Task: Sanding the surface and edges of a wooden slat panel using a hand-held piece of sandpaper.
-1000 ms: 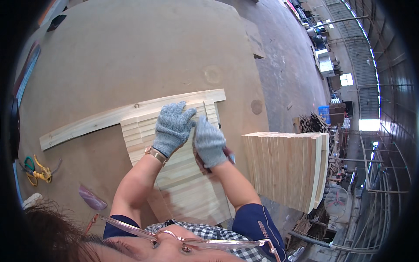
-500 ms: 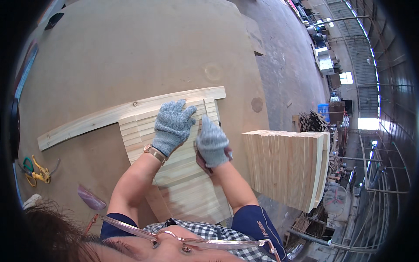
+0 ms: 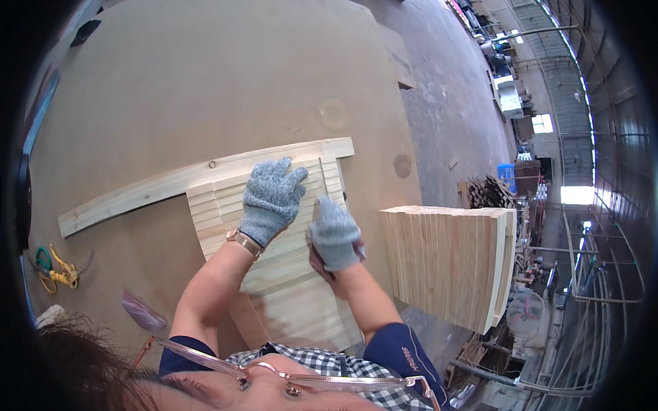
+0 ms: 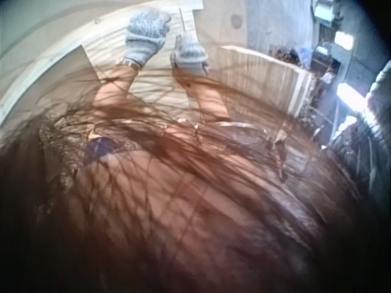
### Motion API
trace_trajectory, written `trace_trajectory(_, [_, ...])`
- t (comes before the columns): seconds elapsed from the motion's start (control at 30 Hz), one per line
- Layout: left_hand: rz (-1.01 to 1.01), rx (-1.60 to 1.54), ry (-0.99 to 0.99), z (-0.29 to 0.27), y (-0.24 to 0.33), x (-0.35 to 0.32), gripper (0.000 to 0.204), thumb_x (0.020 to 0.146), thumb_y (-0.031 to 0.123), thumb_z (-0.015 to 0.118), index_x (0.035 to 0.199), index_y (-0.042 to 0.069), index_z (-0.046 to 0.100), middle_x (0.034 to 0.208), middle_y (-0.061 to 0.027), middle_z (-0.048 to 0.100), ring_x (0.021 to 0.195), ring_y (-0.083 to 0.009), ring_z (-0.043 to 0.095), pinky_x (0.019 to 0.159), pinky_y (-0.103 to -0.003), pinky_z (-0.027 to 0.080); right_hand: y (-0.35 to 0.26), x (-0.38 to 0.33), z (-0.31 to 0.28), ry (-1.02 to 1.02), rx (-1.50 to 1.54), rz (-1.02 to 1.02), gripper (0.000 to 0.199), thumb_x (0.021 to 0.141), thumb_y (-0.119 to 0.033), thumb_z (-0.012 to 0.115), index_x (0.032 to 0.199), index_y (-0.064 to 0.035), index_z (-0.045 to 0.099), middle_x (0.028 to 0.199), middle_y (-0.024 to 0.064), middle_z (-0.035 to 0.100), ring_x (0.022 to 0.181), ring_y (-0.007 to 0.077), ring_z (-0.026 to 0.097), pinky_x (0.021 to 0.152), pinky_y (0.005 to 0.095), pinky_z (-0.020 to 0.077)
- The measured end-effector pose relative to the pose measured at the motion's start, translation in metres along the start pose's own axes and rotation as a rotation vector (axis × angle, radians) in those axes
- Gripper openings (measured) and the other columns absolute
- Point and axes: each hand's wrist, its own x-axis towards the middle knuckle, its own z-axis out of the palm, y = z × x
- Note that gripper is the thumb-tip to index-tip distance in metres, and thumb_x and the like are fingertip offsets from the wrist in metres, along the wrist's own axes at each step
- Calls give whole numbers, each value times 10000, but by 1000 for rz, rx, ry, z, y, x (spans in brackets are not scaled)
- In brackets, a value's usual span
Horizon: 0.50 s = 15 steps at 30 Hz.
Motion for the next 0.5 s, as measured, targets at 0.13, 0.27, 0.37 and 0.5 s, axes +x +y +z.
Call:
trace_trajectory(0.13, [-5, -27, -36, -8, 8, 6, 282, 738, 229, 624, 1004, 135, 618, 1050, -165, 583, 940, -306, 543, 855, -436, 398, 5, 13, -4, 40, 49, -33, 358, 690, -71, 573, 1047, -52, 578, 868, 140, 622, 737, 304, 612, 650, 380, 501])
trace_trajectory(0.27, [-8, -3, -61, -4, 12, 9, 286, 738, 234, 629, 1007, 135, 618, 1038, -165, 584, 933, -308, 544, 854, -436, 398, 3, 53, 18, 46, 62, 67, 244, 742, -71, 566, 984, -58, 596, 806, 142, 622, 719, 311, 611, 642, 382, 496])
trace_trajectory(0.37, [8, -17, -16, -4, 3, 1, 295, 735, 231, 632, 1013, 135, 617, 1041, -166, 585, 927, -310, 544, 853, -439, 398, -8, 29, -5, -24, 2, 38, 224, 743, -61, 567, 964, -59, 604, 780, 131, 622, 697, 310, 610, 642, 382, 497])
trace_trajectory(0.5, [-1, -19, 2, -5, 7, 2, 298, 729, 224, 635, 1014, 137, 618, 1042, -166, 584, 927, -311, 542, 850, -437, 399, 5, -5, 6, 64, -9, 18, 276, 692, -24, 571, 964, -59, 598, 809, 142, 618, 729, 305, 612, 647, 373, 502])
